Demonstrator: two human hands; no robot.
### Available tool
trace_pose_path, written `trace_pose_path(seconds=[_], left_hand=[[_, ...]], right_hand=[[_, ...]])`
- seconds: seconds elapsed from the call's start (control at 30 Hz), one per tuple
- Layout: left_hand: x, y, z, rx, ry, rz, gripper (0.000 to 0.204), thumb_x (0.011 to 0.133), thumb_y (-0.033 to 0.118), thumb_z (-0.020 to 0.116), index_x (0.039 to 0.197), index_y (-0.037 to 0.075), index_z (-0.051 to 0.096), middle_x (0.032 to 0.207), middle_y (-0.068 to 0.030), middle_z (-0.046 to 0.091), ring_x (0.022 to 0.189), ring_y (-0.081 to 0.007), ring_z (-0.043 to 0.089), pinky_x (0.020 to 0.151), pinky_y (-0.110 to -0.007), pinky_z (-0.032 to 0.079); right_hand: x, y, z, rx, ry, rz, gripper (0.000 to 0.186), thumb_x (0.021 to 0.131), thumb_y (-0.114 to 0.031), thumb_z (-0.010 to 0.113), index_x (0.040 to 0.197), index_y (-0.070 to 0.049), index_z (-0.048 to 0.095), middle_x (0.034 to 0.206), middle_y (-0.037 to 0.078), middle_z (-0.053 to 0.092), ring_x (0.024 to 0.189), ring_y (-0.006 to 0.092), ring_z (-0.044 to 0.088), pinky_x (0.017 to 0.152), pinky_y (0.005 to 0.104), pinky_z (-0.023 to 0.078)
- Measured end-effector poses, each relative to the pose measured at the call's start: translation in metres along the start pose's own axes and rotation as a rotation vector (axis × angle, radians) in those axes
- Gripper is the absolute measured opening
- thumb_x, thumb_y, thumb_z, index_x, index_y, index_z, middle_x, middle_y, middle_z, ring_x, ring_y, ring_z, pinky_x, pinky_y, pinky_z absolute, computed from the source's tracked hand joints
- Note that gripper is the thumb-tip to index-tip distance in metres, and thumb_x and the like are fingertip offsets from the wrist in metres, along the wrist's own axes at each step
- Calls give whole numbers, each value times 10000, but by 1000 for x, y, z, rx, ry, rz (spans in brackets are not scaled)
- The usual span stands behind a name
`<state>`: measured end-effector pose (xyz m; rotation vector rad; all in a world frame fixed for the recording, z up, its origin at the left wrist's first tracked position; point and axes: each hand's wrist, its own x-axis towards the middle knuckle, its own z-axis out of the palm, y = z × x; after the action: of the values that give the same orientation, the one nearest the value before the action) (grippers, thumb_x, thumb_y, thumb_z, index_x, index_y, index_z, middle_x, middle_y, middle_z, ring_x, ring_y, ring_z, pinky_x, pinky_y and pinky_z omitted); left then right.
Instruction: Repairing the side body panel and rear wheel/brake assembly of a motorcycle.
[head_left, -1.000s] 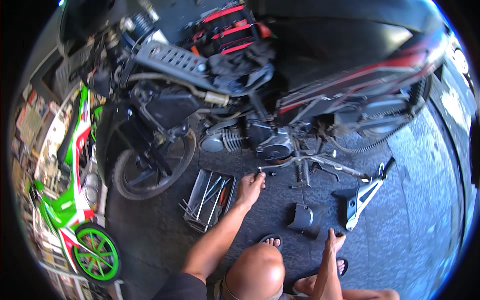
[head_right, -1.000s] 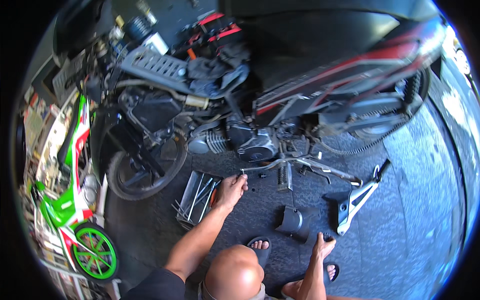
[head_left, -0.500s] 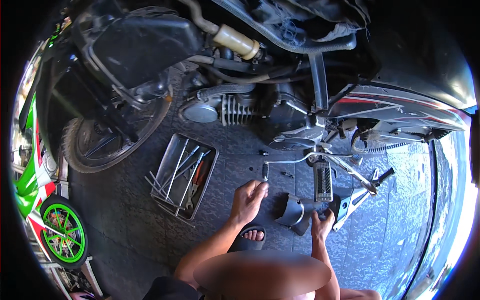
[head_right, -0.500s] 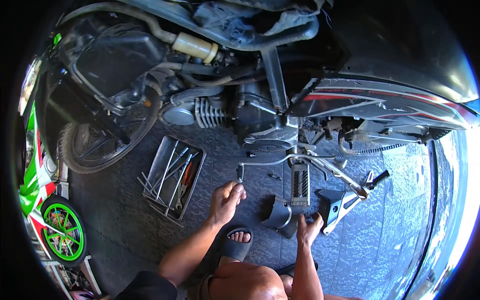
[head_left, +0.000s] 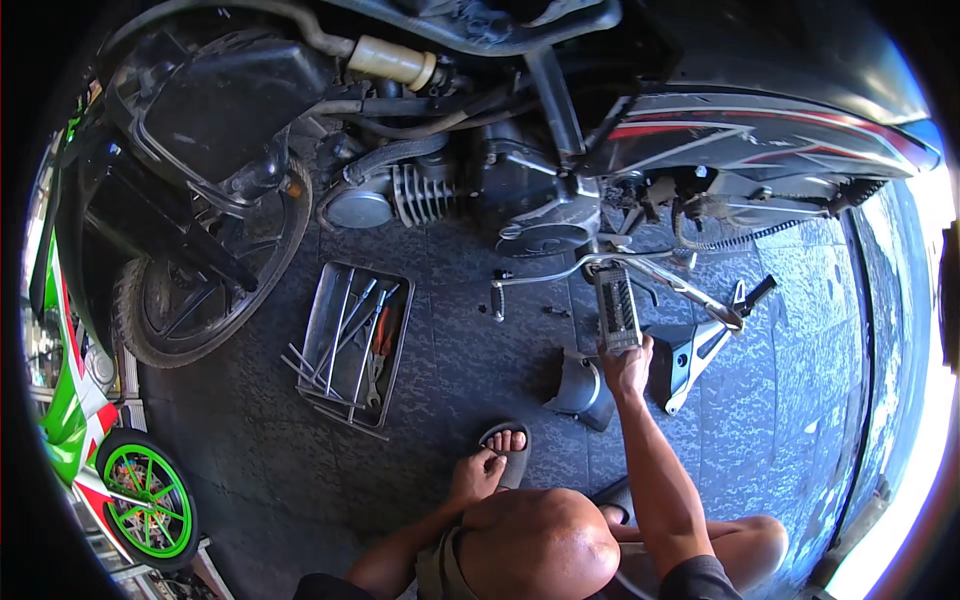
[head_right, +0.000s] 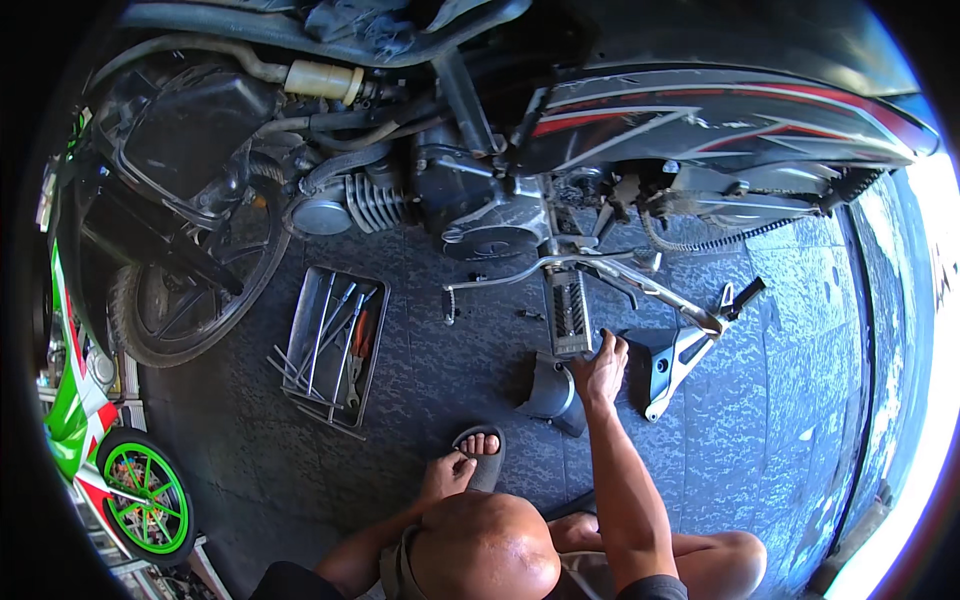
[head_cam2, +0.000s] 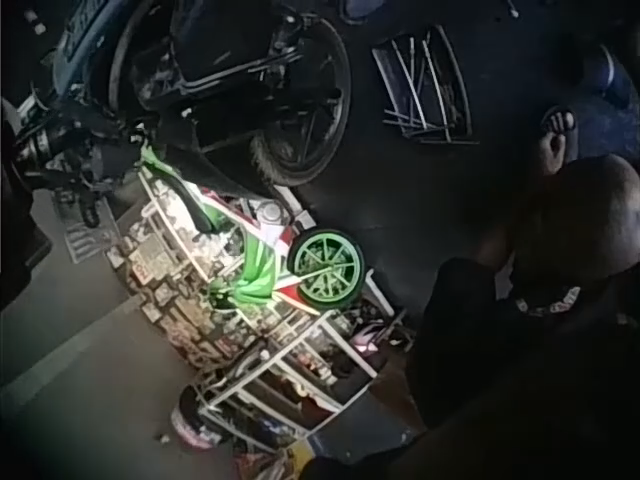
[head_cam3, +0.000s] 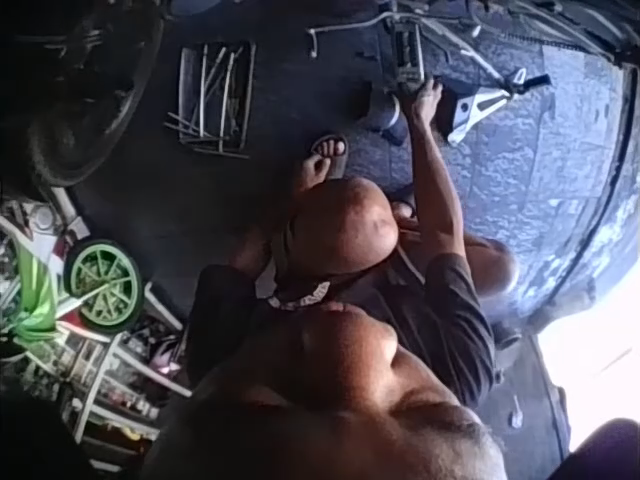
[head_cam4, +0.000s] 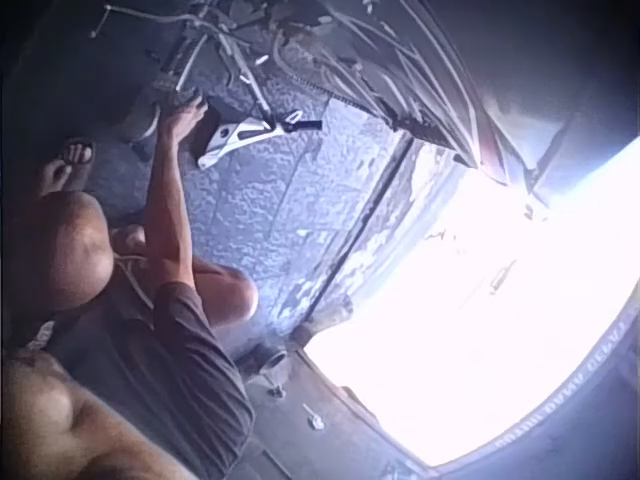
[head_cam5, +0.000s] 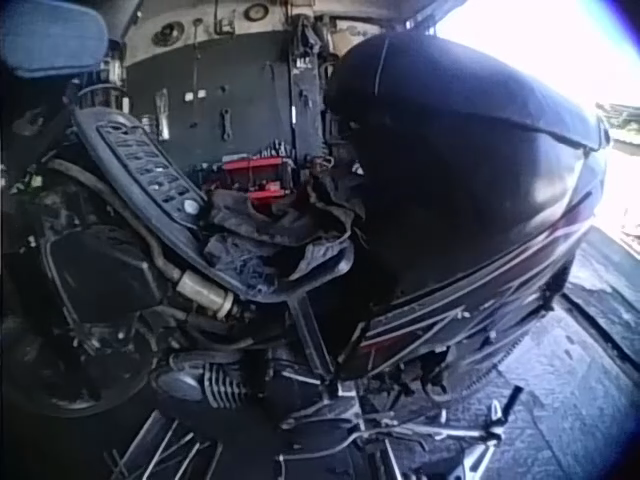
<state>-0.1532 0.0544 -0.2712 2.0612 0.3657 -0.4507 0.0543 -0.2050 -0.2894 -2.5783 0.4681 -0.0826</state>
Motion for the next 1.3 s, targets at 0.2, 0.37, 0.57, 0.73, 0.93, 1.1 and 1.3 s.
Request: trace_pose_path(seconds=[0.2, 0.37, 0.57, 0.73, 0.93, 1.1, 1.3], left_hand=[[6, 10, 27, 147, 131, 338, 238, 843, 298, 663, 856, 60, 678, 821, -197, 673, 763, -412, 646, 692, -464, 544], [7, 8, 43, 387, 132, 333, 259, 808, 304, 680, 922, 77, 726, 873, -179, 697, 795, -377, 671, 737, -453, 553], [10, 40, 15, 317, 253, 355, 236, 823, 270, 683, 773, 40, 663, 738, -173, 656, 663, -281, 649, 656, -408, 533], [-2, 91, 4, 128, 161, 134, 253, 838, 256, 677, 735, 29, 629, 686, -160, 621, 622, -226, 607, 622, -393, 508], [11, 123, -43, 184, 313, 273, 353, 901, 208, 633, 632, 13, 515, 580, -92, 516, 594, -97, 444, 532, -345, 405], [5, 287, -109, -131, 136, 505, 214, 976, 143, 556, 790, 36, 558, 707, 15, 550, 631, -42, 462, 590, -223, 384], [-104, 414, -82, 323, -200, 1183, 202, 861, 191, 664, 789, 19, 585, 719, -73, 596, 581, -135, 537, 514, -244, 417]], right_hand=[[-71, 16, -11, 272, 85, 287, 424, 796, -150, 705, 1170, 1, 571, 1181, 234, 535, 1103, 395, 547, 939, 437, 453], [-123, 28, 2, 315, 233, 473, 212, 808, -96, 648, 989, 13, 630, 978, 194, 621, 918, 343, 616, 848, 417, 482], [-143, -14, 0, 651, 133, 586, 179, 833, -103, 654, 964, 17, 632, 850, 139, 649, 778, 245, 626, 757, 360, 500], [-154, -49, -8, 779, -42, 428, 201, 863, -132, 665, 994, 18, 638, 850, 134, 693, 782, 203, 653, 739, 335, 513], [-187, -79, -7, 796, -218, 367, 221, 850, -186, 633, 978, -5, 640, 907, 204, 689, 868, 358, 671, 791, 418, 519], [-196, -81, 8, 719, -361, 298, 259, 844, -246, 630, 953, -12, 648, 903, 215, 697, 906, 399, 666, 820, 451, 513], [-219, -84, 25, 719, -469, 259, 280, 832, -267, 631, 979, -31, 661, 964, 233, 691, 957, 398, 658, 876, 464, 500]])
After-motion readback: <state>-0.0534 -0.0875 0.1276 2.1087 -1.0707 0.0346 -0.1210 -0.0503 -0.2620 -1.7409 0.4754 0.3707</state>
